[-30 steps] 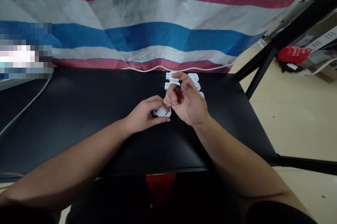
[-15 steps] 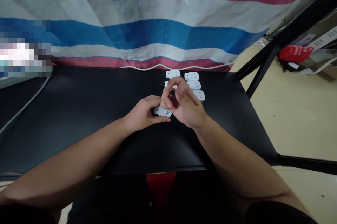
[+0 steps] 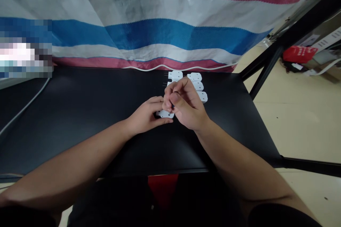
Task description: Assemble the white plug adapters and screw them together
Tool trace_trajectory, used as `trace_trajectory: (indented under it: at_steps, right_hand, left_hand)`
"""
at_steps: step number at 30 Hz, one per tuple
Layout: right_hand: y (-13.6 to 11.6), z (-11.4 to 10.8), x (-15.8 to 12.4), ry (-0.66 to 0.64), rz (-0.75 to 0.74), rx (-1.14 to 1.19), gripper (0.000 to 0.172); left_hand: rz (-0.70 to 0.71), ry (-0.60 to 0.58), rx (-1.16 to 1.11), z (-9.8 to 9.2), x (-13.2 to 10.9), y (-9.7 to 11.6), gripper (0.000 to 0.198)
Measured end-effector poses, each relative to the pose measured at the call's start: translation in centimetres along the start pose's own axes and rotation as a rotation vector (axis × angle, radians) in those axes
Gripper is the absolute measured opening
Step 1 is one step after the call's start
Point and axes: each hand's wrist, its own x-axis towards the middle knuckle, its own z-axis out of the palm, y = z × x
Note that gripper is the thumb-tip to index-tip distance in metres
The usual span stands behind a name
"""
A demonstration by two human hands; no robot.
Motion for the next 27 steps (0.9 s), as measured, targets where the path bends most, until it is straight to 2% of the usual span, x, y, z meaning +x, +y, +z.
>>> trace_trajectory:
  at_steps: [5,10,17,23,27]
  right_hand:
    - [0.1,-0.5,0.0,-0.06,0.006,-0.061,0.029]
    - [-0.3,0.0,-0.2,-0.089,0.101,0.001,0.037]
    - [-0.3,-0.4,-0.1,-0.136,0.026,-0.071,0.026]
    - [-0.4,-0.2,-0.2,-0.099,0.106,-0.041,0.044]
    - [-0.2,0.1,-0.3,-0.126,0.052,-0.011,0.031]
  left_hand:
    - [-0.014,-0.011,0.012,-0.1,-0.1,0.1,0.026]
    - [-0.027,-0.038,0.026,-0.3,-0.1,0.2,0.026]
    - [-0.008,-0.014,-0.094,-0.4,0.1,0.7,0.017]
    - [0.003,-0.083,-0.142,-0.4,0.0,1.0,0.02]
    - [-0.018,-0.107,-0.154,-0.4,0.1,1.1,0.025]
